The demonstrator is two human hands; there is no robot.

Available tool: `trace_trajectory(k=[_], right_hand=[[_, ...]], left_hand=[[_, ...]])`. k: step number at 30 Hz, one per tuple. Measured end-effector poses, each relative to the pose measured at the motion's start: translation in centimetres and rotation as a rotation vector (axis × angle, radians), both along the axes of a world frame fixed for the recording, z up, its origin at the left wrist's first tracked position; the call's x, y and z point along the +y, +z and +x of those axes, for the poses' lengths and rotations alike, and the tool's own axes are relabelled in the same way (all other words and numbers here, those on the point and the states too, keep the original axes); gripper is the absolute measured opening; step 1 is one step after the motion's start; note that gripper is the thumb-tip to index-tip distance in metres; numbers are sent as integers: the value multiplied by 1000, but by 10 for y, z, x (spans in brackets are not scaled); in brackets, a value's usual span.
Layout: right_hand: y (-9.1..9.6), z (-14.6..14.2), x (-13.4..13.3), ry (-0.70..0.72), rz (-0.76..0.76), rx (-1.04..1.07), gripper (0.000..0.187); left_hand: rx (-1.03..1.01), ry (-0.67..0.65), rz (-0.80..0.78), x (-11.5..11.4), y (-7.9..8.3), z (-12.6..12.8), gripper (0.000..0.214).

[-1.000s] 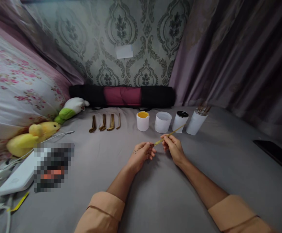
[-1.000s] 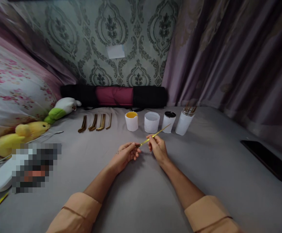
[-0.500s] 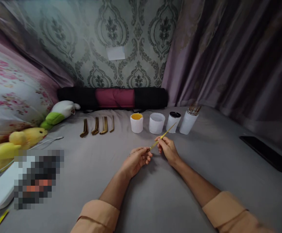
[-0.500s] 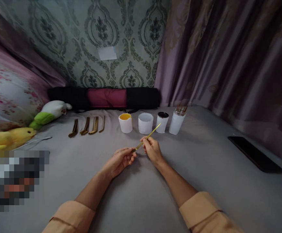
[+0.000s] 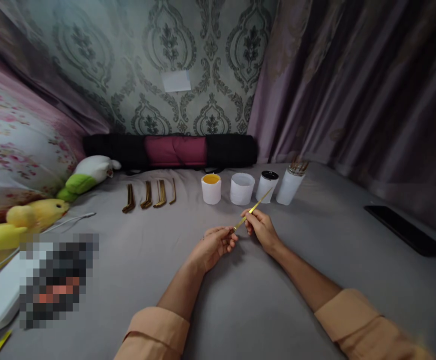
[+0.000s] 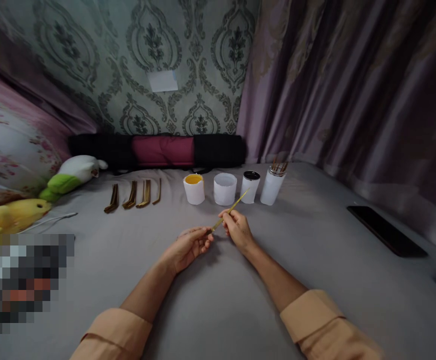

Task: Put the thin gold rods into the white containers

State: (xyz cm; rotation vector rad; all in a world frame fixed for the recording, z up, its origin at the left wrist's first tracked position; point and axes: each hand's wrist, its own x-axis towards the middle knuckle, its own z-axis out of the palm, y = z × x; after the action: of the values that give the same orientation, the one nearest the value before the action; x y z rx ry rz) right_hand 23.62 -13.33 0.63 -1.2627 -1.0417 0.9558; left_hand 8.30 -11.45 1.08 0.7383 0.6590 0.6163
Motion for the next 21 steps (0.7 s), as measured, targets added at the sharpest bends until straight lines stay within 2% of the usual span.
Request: trace_trajectory(k=[8, 21], right_hand=[[4, -2, -2, 8, -4, -21, 20], [6, 1, -2, 23, -32, -38, 22]], left_hand=[[7, 1, -28, 0, 2, -2, 10], [4, 27, -41, 1, -4, 0, 9]])
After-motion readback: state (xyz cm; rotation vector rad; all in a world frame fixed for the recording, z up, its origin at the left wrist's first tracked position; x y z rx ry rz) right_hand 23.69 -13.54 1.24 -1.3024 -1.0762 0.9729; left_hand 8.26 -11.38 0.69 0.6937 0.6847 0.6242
